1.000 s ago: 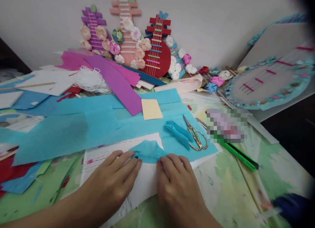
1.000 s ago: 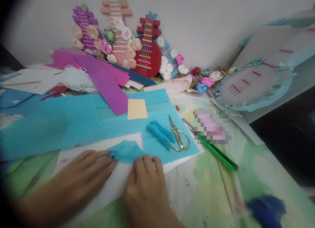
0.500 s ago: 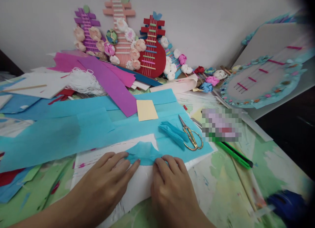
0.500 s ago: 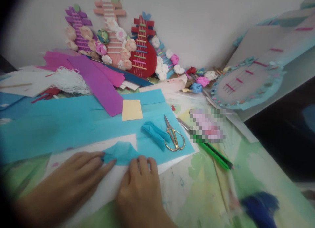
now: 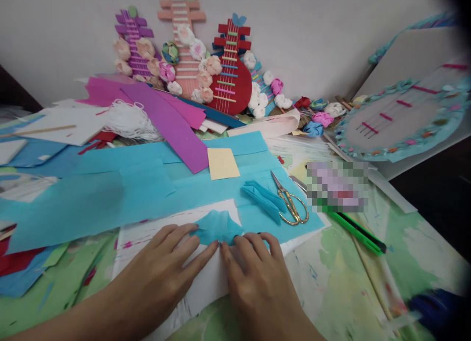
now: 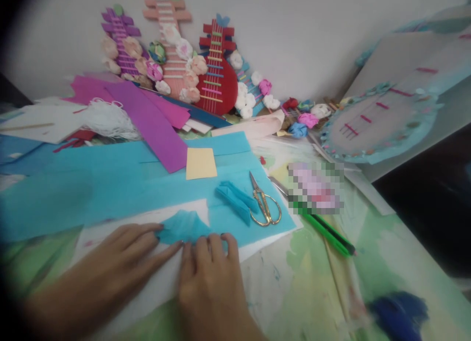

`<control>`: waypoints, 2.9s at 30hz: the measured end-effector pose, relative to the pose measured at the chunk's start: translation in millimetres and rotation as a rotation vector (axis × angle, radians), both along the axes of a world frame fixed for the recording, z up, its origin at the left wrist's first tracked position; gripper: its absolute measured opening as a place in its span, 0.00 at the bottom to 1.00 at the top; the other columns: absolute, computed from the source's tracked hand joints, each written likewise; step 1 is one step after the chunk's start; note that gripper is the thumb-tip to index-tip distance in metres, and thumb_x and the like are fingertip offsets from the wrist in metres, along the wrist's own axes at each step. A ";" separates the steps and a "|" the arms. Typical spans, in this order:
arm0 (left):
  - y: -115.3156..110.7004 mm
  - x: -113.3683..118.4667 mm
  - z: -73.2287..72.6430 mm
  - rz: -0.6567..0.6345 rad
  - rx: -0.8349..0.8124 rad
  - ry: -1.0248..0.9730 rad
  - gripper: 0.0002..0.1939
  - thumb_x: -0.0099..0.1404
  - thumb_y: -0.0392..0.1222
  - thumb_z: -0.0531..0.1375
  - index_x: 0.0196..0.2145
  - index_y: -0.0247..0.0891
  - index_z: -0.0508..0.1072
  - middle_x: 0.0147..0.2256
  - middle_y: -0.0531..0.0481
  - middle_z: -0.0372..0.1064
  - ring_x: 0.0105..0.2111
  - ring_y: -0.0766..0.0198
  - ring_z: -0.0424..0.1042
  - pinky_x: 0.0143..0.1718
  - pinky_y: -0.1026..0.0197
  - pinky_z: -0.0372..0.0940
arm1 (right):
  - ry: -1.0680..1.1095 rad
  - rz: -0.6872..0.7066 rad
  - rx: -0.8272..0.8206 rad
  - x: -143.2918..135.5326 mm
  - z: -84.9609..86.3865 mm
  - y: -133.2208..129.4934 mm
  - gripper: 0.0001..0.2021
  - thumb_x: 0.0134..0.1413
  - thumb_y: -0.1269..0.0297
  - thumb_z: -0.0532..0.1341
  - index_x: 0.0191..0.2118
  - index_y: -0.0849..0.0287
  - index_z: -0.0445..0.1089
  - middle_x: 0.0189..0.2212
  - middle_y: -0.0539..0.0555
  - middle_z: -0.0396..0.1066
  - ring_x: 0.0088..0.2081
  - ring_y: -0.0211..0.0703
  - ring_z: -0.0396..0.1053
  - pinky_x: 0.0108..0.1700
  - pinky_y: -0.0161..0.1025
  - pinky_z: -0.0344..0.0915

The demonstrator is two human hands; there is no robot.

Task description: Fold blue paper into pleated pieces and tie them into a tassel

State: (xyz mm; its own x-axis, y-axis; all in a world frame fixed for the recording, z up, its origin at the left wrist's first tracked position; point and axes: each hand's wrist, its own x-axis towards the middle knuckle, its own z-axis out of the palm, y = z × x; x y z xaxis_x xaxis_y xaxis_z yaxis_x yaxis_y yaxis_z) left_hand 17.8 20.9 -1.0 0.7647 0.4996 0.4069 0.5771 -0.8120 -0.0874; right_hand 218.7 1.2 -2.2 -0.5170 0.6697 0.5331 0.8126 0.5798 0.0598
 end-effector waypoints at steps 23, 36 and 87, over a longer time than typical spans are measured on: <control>6.8 -6.6 11.9 -0.073 0.033 -0.076 0.12 0.64 0.28 0.51 0.34 0.30 0.75 0.29 0.44 0.70 0.39 0.51 0.68 0.42 0.46 0.61 | 0.049 0.011 -0.040 7.8 -0.5 3.5 0.11 0.54 0.78 0.55 0.34 0.64 0.75 0.27 0.58 0.72 0.35 0.47 0.68 0.43 0.48 0.58; 8.6 -8.7 9.1 -0.049 0.053 -0.120 0.08 0.62 0.29 0.56 0.28 0.32 0.74 0.28 0.45 0.70 0.39 0.51 0.68 0.42 0.45 0.62 | 0.115 0.019 -0.075 7.3 1.8 3.8 0.12 0.50 0.81 0.54 0.27 0.64 0.73 0.27 0.57 0.72 0.34 0.47 0.69 0.42 0.48 0.59; 12.9 -8.2 -2.8 0.054 -0.467 -0.461 0.13 0.66 0.32 0.51 0.48 0.38 0.63 0.34 0.48 0.67 0.34 0.64 0.67 0.36 0.62 0.66 | 0.241 0.274 -0.075 -0.4 19.5 -2.5 0.09 0.54 0.75 0.60 0.42 0.69 0.71 0.43 0.64 0.71 0.45 0.51 0.65 0.45 0.46 0.67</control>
State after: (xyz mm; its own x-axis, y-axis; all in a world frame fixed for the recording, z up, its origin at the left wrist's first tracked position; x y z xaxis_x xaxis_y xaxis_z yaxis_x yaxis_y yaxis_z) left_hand 9.6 33.8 -3.8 0.5329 0.7359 0.4177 0.5124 -0.6734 0.5329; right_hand 218.3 -1.4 17.3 -0.5478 0.5655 0.6166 0.6122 0.7732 -0.1652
